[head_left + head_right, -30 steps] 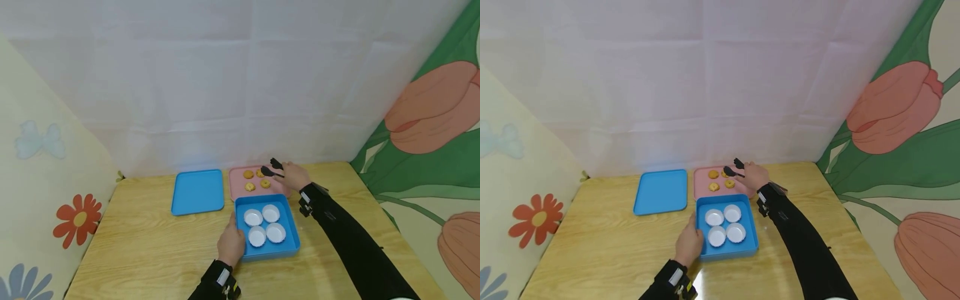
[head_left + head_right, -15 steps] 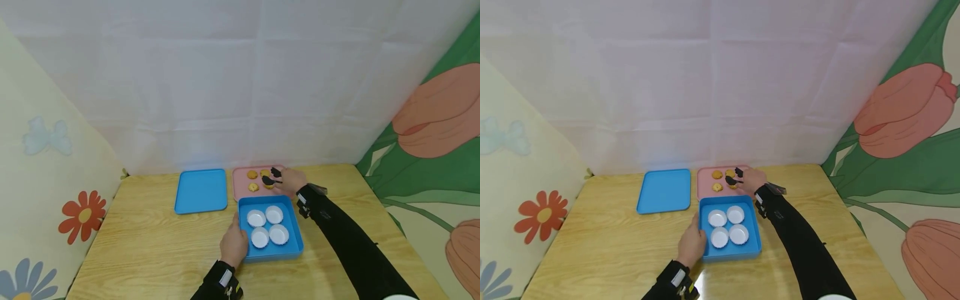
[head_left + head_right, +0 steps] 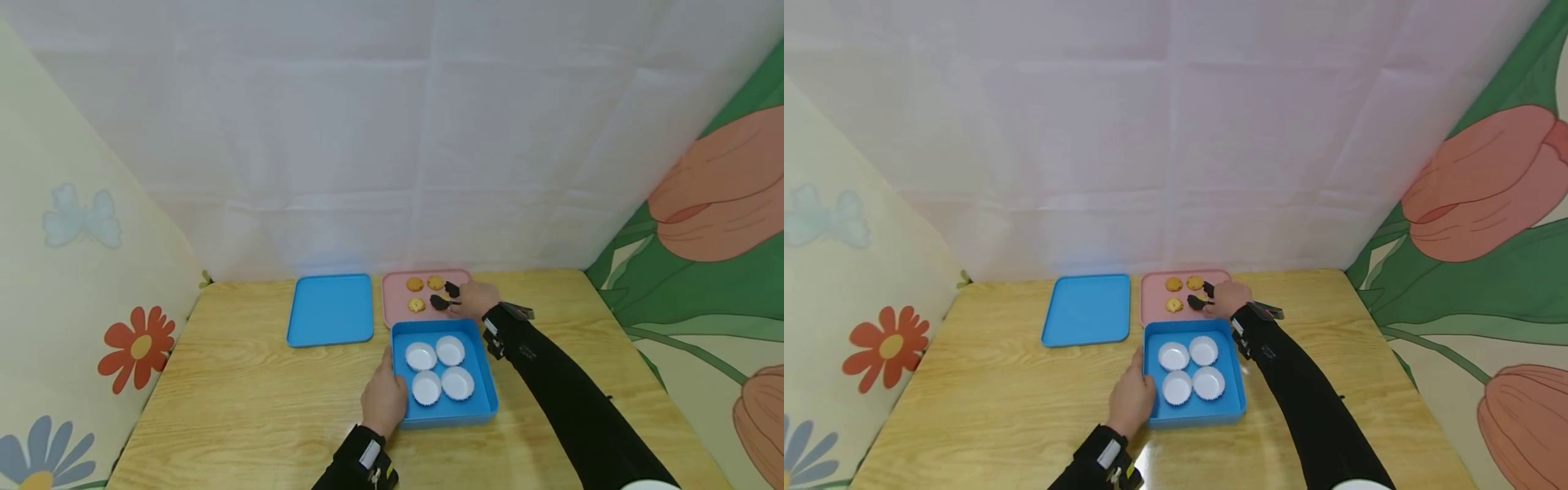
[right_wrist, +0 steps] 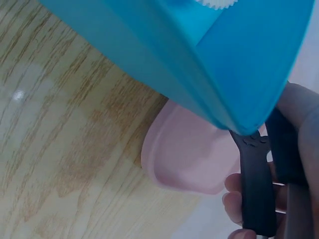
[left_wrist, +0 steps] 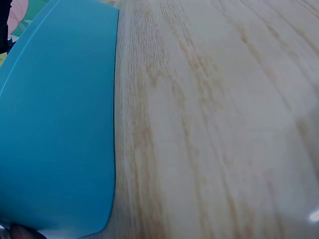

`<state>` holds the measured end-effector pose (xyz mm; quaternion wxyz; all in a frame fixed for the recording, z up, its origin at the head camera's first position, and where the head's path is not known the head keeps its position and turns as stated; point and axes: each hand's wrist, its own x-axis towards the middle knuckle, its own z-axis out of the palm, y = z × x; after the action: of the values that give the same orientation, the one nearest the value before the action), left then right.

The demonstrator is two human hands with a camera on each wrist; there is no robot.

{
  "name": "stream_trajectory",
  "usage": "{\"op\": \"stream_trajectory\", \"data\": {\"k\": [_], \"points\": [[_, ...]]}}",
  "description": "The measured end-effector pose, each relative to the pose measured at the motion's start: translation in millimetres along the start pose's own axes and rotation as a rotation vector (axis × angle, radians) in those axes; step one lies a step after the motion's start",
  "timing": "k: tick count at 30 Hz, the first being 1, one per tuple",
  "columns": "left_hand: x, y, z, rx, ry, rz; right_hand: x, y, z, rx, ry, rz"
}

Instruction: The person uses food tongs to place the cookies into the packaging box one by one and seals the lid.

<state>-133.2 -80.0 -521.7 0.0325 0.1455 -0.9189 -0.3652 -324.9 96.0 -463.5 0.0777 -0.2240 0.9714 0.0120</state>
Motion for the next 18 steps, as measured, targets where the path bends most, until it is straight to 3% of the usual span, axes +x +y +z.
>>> {"op": "stream_trajectory", "data": {"k": [10,18], "points": [[-0.6,2.0,-3.1,-0.021,0.018,0.018,3.2,-2.2,0.5,0.011,-0.016,-0.012],[-0.9,2.5,-2.8,-0.023,0.011,0.012,6.3,0.0,5.8,0.021,0.021,-0.039]]}}
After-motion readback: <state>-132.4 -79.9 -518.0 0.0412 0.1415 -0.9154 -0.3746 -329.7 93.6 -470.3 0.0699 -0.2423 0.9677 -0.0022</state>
